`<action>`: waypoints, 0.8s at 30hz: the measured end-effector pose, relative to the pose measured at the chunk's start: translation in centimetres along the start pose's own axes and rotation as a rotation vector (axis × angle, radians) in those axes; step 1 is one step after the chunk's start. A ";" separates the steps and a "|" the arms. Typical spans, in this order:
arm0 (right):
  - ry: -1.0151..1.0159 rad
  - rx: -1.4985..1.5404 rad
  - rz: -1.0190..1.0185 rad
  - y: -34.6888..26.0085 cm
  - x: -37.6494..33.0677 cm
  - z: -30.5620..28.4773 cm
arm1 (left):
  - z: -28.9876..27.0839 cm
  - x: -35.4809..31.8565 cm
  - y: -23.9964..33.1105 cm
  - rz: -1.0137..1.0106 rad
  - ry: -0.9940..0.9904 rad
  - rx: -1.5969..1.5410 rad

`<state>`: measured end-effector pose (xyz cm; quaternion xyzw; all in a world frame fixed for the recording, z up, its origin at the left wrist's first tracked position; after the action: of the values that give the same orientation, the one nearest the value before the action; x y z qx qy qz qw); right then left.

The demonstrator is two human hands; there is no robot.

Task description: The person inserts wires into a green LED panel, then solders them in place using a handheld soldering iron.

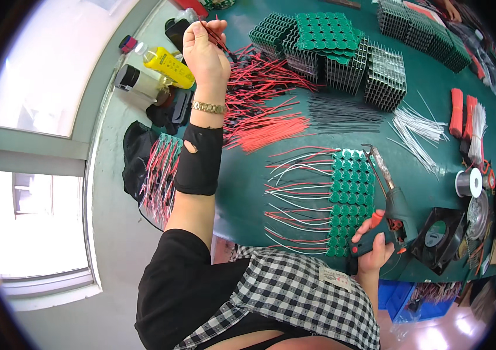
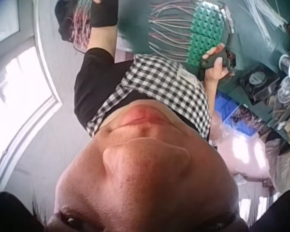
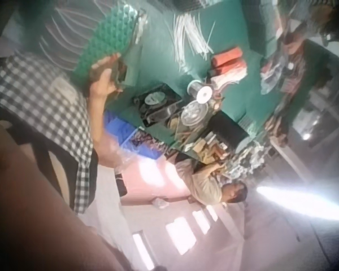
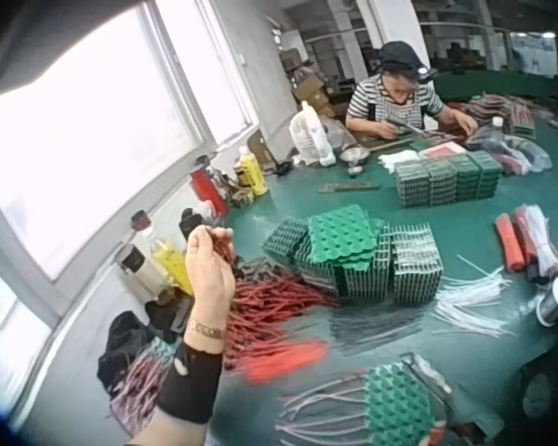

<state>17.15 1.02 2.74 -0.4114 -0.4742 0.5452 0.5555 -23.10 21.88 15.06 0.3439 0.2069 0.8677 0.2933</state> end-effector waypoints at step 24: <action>0.034 -0.038 0.053 0.1 -0.1 -0.1 | 2.6 -2.7 -0.1 0.054 -0.315 0.441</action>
<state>17.20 0.90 2.66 -0.4436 -0.4639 0.5435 0.5410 -19.59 20.61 15.52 0.5357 0.3335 0.7449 0.2167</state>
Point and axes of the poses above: each hand's wrist, its own x-axis towards the middle knuckle, its own z-axis out of the palm, y = z × x, the point moved 4 cm from there along x, towards the middle knuckle, and after that the axes turned 13 degrees about -x, right-handed, at the moved point
